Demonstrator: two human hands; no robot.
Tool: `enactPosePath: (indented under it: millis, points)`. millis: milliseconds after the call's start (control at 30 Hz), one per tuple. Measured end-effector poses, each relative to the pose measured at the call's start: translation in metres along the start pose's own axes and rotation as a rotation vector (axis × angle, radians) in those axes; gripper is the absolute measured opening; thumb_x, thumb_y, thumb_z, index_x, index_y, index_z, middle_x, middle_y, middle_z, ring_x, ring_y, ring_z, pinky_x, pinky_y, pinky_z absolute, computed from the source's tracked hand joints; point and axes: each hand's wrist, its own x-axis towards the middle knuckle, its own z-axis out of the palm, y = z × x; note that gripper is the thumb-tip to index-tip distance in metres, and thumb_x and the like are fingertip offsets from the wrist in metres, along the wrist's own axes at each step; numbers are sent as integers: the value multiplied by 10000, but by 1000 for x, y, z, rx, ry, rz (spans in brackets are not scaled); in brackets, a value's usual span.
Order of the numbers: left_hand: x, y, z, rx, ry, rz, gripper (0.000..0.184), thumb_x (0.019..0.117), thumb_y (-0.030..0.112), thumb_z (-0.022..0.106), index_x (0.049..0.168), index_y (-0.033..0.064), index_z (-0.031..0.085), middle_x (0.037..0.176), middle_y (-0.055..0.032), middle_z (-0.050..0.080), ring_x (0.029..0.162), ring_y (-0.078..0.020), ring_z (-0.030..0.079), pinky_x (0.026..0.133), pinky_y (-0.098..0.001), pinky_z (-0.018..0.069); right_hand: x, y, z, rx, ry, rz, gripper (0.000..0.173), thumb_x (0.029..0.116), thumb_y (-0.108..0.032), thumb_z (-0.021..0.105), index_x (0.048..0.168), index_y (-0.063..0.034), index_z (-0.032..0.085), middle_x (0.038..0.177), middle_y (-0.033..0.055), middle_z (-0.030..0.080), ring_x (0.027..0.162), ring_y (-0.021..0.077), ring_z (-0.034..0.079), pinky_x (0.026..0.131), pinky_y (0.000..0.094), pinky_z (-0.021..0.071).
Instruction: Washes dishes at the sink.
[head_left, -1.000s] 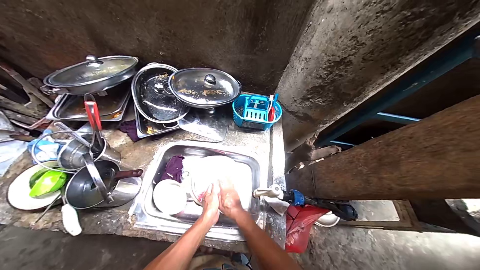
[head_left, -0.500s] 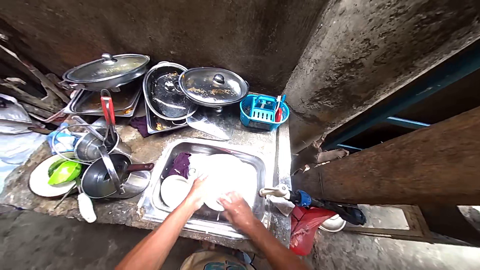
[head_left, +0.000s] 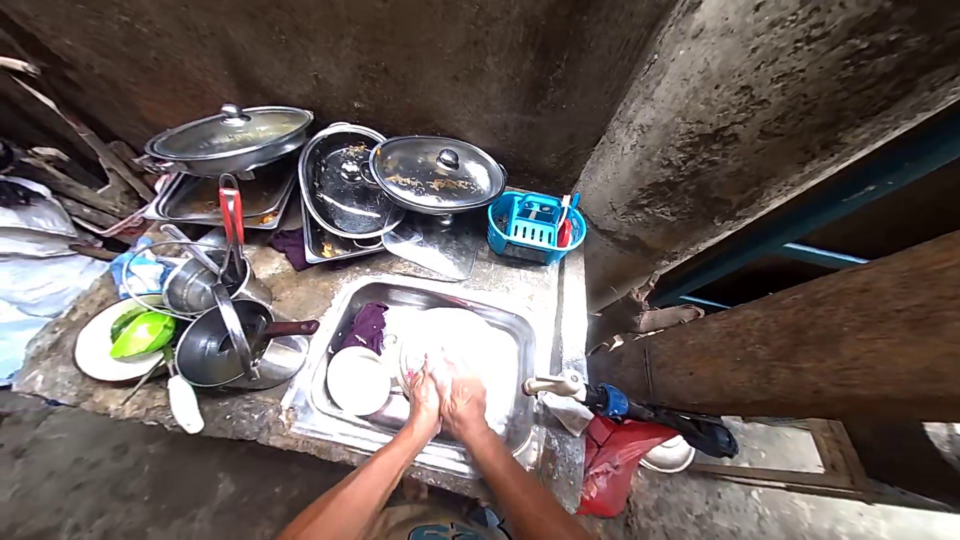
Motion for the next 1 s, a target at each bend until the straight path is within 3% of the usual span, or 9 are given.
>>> enactPosePath:
  millis: [67,133,267,433,500,600,700,833,1000]
  points:
    - [11,10,-10,-53,5,-77,529,1138,332,274,1507,-24,405,1454,-215,513,1290,-232,533,1084,-404,449,-25,8,12,-16,119,-280,393,1009,-281,510,1222,-42,737,1275,138,712,1195,331,673,997,530,541]
    - [17,7,-14,-24,32,-80,511,1136,336,306,1442,-44,460,1381,-229,543,1203,-251,562,1003,-427,487,-36,30,14,-47,146,-345,350,951,-278,617,1193,-70,758,1227,173,721,1171,393,669,996,588,524]
    - [3,-14,-19,-1,-48,19,410,1104,217,427,1294,-116,572,1321,-252,592,1228,-225,569,1073,-369,453,10,36,-20,-121,-356,375,508,1095,-267,394,1501,29,464,1536,242,471,1453,367,428,1203,487,331]
    - [19,1,-43,565,-286,264,402,1080,215,456,1019,-95,704,910,-189,693,894,-228,655,882,-414,517,16,31,-35,146,-66,532,489,1015,-300,623,1345,61,608,1307,275,640,1275,361,596,1127,491,420]
    - [40,17,-63,865,-307,360,330,1040,189,513,1101,-63,716,1046,-219,727,998,-317,709,938,-500,549,14,33,-42,63,-120,550,513,999,-372,639,1370,-18,624,1325,223,654,1283,333,602,1123,504,427]
    - [78,44,-97,1268,-256,398,411,995,95,497,1387,6,582,1468,-211,540,1394,-378,481,1155,-543,376,19,46,-44,-79,-253,532,522,1039,-420,559,1422,-67,593,1388,186,627,1332,313,569,1139,511,406]
    - [104,43,-126,1549,-279,274,448,958,53,578,1406,38,557,1444,-230,536,1392,-424,450,1135,-578,369,18,68,-31,-168,-369,486,610,1039,-506,510,1471,-76,537,1396,173,625,1328,312,575,1124,533,421]
    - [109,52,-139,1559,-281,336,251,954,101,644,1194,67,708,1226,-232,640,1218,-431,574,1015,-566,468,17,77,-24,-186,-388,478,584,1047,-494,498,1504,-131,516,1472,156,566,1368,319,536,1135,539,412]
    - [79,80,-141,1241,-153,349,286,1028,111,535,1284,-14,570,1241,-248,660,1122,-418,670,947,-599,518,12,54,-26,-115,-101,399,414,1051,-322,532,1338,-57,670,1338,201,658,1299,346,592,1120,513,425]
